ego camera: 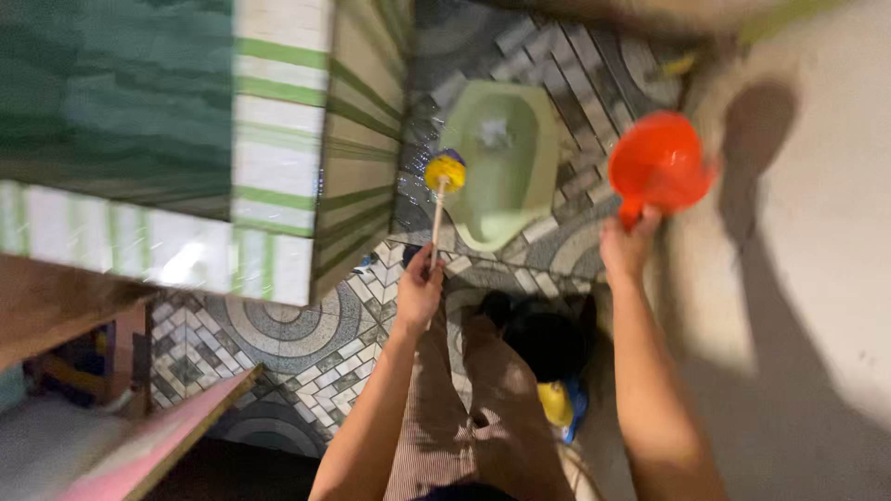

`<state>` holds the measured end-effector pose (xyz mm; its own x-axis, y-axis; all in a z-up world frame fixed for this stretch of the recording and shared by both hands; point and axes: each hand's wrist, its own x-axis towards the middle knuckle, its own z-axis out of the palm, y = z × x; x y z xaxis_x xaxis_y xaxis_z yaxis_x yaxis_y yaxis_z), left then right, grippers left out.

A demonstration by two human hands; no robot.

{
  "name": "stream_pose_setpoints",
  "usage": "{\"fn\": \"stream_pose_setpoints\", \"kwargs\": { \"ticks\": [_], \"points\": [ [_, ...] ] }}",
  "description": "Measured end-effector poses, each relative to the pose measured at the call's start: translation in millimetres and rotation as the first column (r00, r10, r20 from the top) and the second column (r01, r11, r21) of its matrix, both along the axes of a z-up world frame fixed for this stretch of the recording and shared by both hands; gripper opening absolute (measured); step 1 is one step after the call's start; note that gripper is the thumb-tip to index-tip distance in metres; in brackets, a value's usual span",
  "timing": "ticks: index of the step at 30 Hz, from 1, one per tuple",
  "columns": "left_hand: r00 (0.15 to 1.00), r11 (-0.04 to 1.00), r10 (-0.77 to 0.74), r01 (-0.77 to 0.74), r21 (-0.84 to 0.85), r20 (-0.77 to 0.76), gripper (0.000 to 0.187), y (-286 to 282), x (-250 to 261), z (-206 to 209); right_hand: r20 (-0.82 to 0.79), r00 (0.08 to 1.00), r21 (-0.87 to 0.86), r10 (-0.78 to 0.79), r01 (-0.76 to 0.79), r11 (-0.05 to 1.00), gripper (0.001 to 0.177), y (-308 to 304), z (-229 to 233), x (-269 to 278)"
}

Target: The person scrubs the interior of a squat toilet using a long-handled brush, then uses an orange pitcher to pour water into the toilet to rinse it.

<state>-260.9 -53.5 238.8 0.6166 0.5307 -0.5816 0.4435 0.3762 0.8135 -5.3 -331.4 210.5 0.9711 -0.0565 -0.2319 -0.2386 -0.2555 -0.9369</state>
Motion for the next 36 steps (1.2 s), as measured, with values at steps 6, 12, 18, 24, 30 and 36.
{"fn": "stream_pose_setpoints", "kwargs": {
  "ticks": [6,12,18,24,30,36],
  "points": [
    [0.998,0.991,0.008,-0.016,0.136,0.057,0.047,67,-46,135,-0.381,0.919,0.217,0.1,-0.017,0.976,0.02,103,102,-29],
    [0.997,0.97,0.054,-0.064,0.235,0.05,0.052,131,-150,233,0.11,0.814,0.144,0.57,-0.581,0.801,0.028,287,191,-62],
    [0.9,0.896,0.421,-0.432,0.101,0.108,0.053,152,-246,217,0.312,0.219,-0.597,0.925,-0.712,0.37,0.036,478,228,-114],
    [0.691,0.69,0.714,-0.722,0.055,0.116,0.05,146,-302,172,-0.174,0.132,-0.925,0.976,-0.363,-0.116,0.028,598,123,-123],
    [0.585,0.583,0.804,-0.811,0.048,0.109,0.052,143,-323,160,-0.52,-0.037,-0.75,0.854,-0.46,-0.476,0.028,632,42,-137],
    [0.631,0.633,0.771,-0.774,0.002,0.084,0.053,150,-310,180,-0.525,0.283,-0.038,0.803,-0.95,0.31,0.021,626,66,-121]
  ]
}}
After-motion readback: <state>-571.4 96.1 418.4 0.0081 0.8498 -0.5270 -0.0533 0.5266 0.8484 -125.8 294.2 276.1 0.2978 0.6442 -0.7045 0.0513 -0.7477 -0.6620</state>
